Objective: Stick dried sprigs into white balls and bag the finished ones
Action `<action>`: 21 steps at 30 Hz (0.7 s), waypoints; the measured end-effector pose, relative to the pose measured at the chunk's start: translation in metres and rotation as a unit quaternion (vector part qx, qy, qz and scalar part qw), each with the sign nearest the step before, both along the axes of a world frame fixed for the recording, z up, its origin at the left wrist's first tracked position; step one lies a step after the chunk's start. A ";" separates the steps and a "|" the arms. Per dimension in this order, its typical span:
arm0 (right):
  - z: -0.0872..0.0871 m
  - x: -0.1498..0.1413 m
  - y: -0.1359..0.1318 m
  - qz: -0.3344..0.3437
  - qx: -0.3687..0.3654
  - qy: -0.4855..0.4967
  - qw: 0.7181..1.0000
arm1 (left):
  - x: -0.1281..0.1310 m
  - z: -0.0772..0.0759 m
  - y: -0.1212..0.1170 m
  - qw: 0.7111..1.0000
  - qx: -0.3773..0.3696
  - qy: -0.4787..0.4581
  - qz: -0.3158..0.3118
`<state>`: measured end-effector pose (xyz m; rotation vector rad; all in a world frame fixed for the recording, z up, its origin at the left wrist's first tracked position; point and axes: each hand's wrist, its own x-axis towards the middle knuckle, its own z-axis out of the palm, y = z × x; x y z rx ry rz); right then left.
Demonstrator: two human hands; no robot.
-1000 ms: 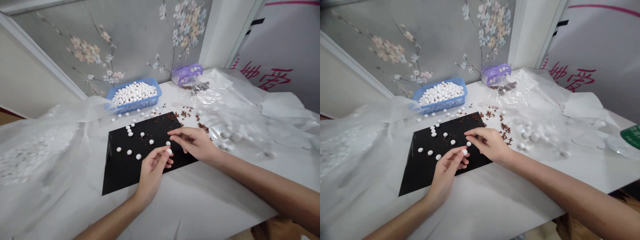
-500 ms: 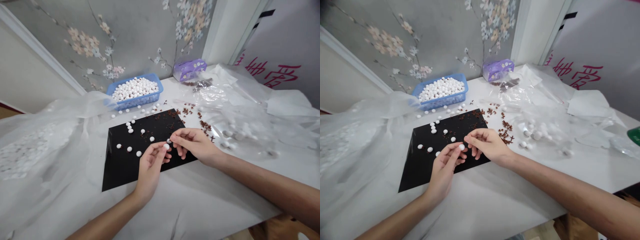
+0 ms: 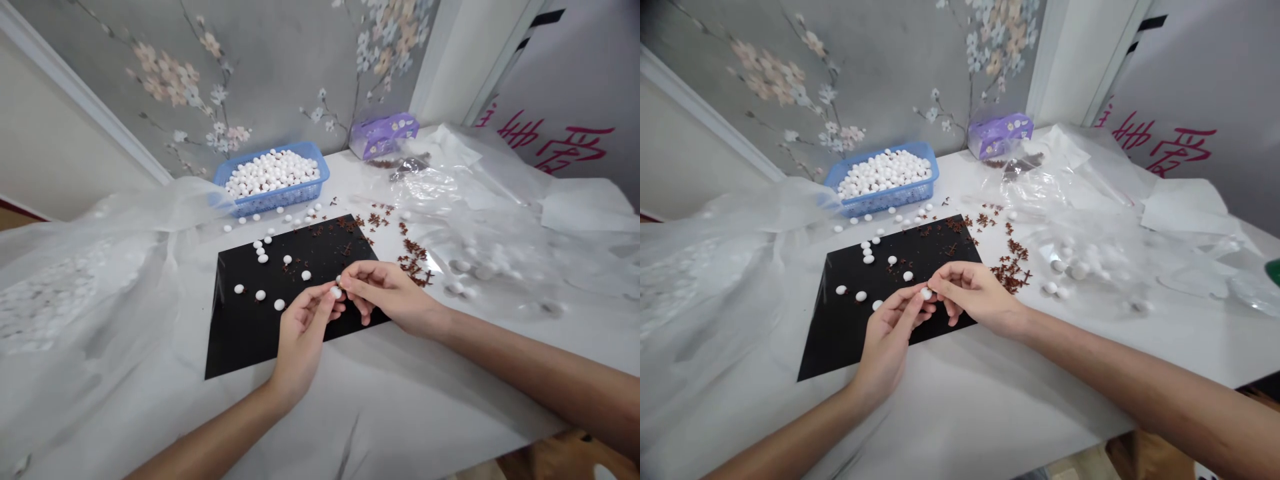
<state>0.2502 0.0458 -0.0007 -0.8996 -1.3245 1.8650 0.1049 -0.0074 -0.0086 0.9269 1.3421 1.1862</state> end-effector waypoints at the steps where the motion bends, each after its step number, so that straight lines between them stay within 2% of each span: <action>1: 0.000 0.000 -0.001 -0.005 -0.001 0.003 1.000 | 0.000 0.000 0.000 1.000 0.001 -0.001 -0.001; 16: -0.002 -0.004 -0.004 -0.033 -0.136 0.073 0.987 | 0.000 0.001 -0.001 1.000 0.022 -0.003 -0.012; 21: -0.001 -0.005 -0.004 -0.039 -0.142 0.063 0.987 | 0.001 0.003 -0.002 1.000 0.022 -0.010 -0.007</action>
